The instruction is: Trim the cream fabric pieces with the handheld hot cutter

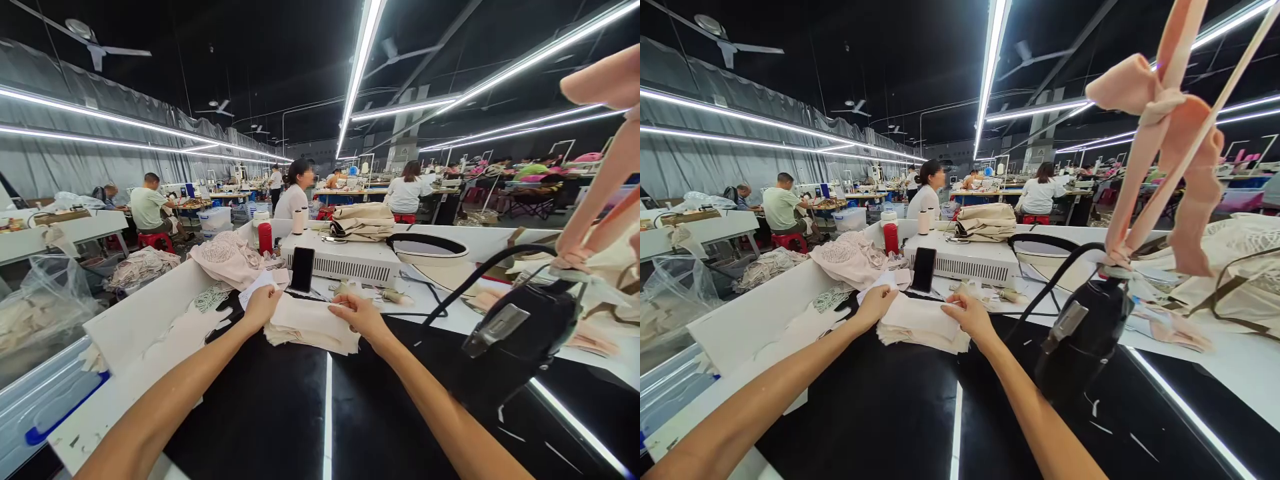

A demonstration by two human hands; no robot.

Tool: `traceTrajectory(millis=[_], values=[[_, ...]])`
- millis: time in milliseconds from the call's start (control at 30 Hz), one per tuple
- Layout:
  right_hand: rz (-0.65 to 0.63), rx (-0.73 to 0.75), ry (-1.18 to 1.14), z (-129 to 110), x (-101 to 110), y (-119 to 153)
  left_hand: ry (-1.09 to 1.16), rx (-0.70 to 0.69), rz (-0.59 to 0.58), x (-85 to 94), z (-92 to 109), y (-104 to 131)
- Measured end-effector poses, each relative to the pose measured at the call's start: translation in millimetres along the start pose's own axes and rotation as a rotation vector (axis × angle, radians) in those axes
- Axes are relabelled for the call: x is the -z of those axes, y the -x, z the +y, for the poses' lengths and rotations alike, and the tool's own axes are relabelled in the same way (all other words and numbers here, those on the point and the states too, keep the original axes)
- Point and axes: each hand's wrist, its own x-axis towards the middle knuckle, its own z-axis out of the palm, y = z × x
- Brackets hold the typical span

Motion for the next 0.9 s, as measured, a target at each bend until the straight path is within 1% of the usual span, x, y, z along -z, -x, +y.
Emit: traceTrajectory(millis=[67,200,267,333,400,467,500,533,600,667,767,900], values=[[0.021,0.025,0.086,8.4,-2.0,-5.8,-0.018,0.028,-0.012,-1.3,-5.1,0.6],[0.068,0.124,0.233,19.9,-6.8,-12.4,-0.016,0.08,-0.029,-4.2,-13.5,1.8],[0.092,0.171,0.287,22.4,-8.8,-12.8,-0.008,0.102,-0.009,-3.6,-15.8,1.7],[0.122,0.225,0.328,22.3,-10.0,-11.4,-0.003,0.105,0.041,-0.6,-15.1,2.2],[0.149,0.285,0.352,18.9,-11.0,-8.1,-0.005,0.067,0.111,4.4,-10.3,4.5],[0.154,0.351,0.362,12.3,-12.7,-2.8,-0.013,-0.031,0.163,9.5,-1.6,9.3],[0.146,0.383,0.362,8.3,-14.0,0.4,-0.017,-0.098,0.166,11.3,3.5,12.4],[0.131,0.412,0.361,4.0,-15.9,3.9,-0.018,-0.171,0.152,12.3,8.7,15.8],[0.093,0.459,0.36,-3.6,-20.7,10.9,-0.018,-0.309,0.084,11.8,16.8,22.2],[0.06,0.482,0.365,-8.0,-26.6,17.0,-0.019,-0.403,0.003,7.9,19.3,27.1],[0.029,0.478,0.387,-7.3,-35.2,23.0,-0.028,-0.457,-0.08,-1.1,10.6,30.6],[0.006,0.431,0.428,-1.4,-40.7,26.8,-0.021,-0.454,-0.13,-9.9,-7.2,32.2]])
